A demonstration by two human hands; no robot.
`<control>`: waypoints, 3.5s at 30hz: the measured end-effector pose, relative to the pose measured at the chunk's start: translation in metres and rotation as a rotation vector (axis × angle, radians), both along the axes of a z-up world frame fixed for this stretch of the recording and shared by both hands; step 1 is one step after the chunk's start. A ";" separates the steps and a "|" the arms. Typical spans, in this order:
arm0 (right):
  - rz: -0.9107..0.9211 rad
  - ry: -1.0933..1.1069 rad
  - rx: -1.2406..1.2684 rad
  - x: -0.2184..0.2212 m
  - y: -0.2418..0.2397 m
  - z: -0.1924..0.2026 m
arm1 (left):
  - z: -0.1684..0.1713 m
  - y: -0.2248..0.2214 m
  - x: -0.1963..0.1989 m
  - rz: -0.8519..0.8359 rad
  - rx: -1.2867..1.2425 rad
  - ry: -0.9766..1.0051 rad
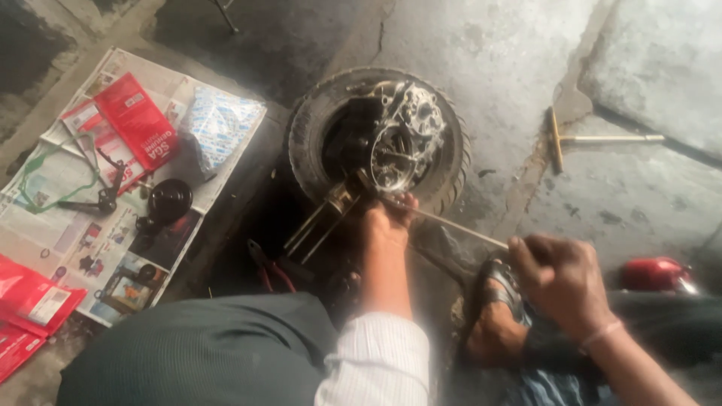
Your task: A person is using a T-handle wrench and other tools to work on a motorcycle engine component on a tire stand.
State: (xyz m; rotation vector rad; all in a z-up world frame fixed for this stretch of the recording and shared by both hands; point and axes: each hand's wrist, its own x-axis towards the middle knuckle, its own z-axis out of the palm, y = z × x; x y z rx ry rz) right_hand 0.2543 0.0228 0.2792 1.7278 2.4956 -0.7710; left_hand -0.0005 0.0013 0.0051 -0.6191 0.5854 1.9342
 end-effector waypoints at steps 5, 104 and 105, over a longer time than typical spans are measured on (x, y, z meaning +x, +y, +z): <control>0.086 0.237 0.010 -0.012 0.007 0.020 | 0.001 0.006 -0.010 -0.007 0.069 0.046; 0.522 0.503 0.492 0.004 -0.006 -0.025 | 0.205 -0.049 0.184 -0.275 0.052 0.081; 0.520 0.494 0.489 0.003 -0.008 -0.029 | 0.202 -0.050 0.183 -0.271 0.013 0.073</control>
